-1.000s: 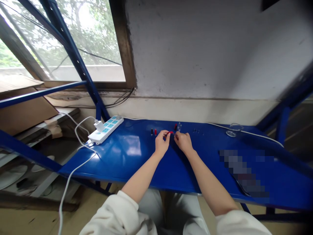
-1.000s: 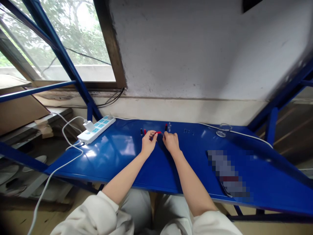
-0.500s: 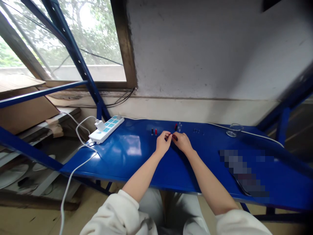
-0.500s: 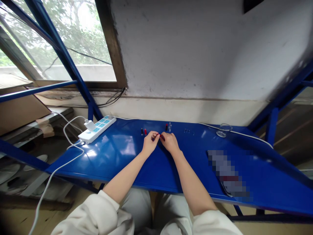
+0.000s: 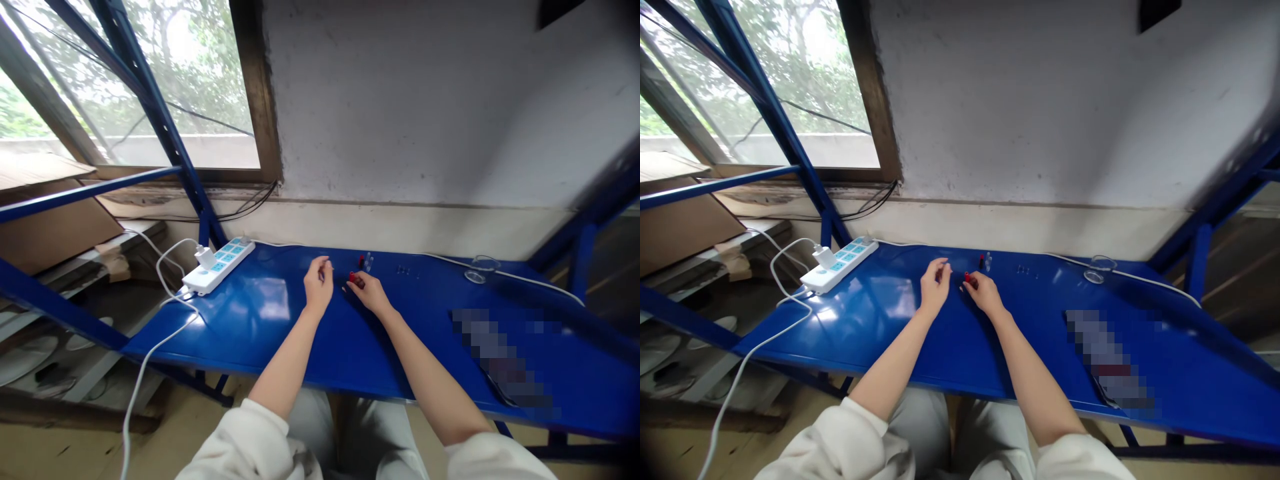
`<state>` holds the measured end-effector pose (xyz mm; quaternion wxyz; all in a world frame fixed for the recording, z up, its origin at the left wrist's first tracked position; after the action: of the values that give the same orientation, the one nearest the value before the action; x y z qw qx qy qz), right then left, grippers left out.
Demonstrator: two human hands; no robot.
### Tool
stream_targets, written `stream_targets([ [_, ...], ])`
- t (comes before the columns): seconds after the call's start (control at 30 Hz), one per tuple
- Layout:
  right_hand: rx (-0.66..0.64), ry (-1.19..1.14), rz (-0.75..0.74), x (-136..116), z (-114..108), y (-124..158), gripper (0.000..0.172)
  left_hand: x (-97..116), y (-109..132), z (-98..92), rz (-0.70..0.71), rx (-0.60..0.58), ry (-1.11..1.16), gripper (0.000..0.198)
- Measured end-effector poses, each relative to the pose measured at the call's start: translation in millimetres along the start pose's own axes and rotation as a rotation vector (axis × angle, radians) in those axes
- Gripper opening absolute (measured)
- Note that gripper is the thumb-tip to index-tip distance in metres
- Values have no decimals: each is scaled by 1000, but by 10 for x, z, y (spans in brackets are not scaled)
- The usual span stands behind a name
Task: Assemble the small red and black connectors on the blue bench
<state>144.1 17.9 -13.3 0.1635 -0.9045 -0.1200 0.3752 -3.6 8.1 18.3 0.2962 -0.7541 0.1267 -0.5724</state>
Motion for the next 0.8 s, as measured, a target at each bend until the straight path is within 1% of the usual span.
stream_targets([
  [0.1, -35, -33, 57, -23, 20, -48, 16, -5, -111, -245, -51, 199, 129, 24],
  [0.17, -89, -51, 83, -55, 74, -107, 15, -75, -167, -385, -111, 324, 207, 24],
  [0.23, -132, -36, 106, -92, 157, -184, 12, -189, -201, -474, -221, 431, 306, 22],
  [0.33, -162, 56, 131, -141, 303, -312, 8, -363, -212, -500, -454, 536, 482, 20],
  [0.4, -174, 109, 143, -162, 392, -384, 7, -423, -202, -471, -564, 554, 566, 20],
  [0.47, -176, 160, 155, -171, 460, -437, 8, -430, -189, -437, -600, 542, 605, 20],
  [0.63, -183, 234, 187, -192, 531, -485, 9, -383, -172, -390, -579, 512, 613, 19],
  [0.73, -203, 249, 211, -215, 503, -467, 12, -384, -183, -392, -581, 502, 592, 20],
  [0.8, -231, 249, 218, -203, 447, -444, 18, -372, -180, -405, -558, 494, 543, 21],
])
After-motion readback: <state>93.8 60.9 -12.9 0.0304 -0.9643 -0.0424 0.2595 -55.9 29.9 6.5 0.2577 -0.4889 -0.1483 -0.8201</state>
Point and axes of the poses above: each hand's wrist, its own y-axis away from the middle knuckle, its own z-axis out of the palm, x = y × z, the point moved 2 cm from there along -y, towards the middle knuckle
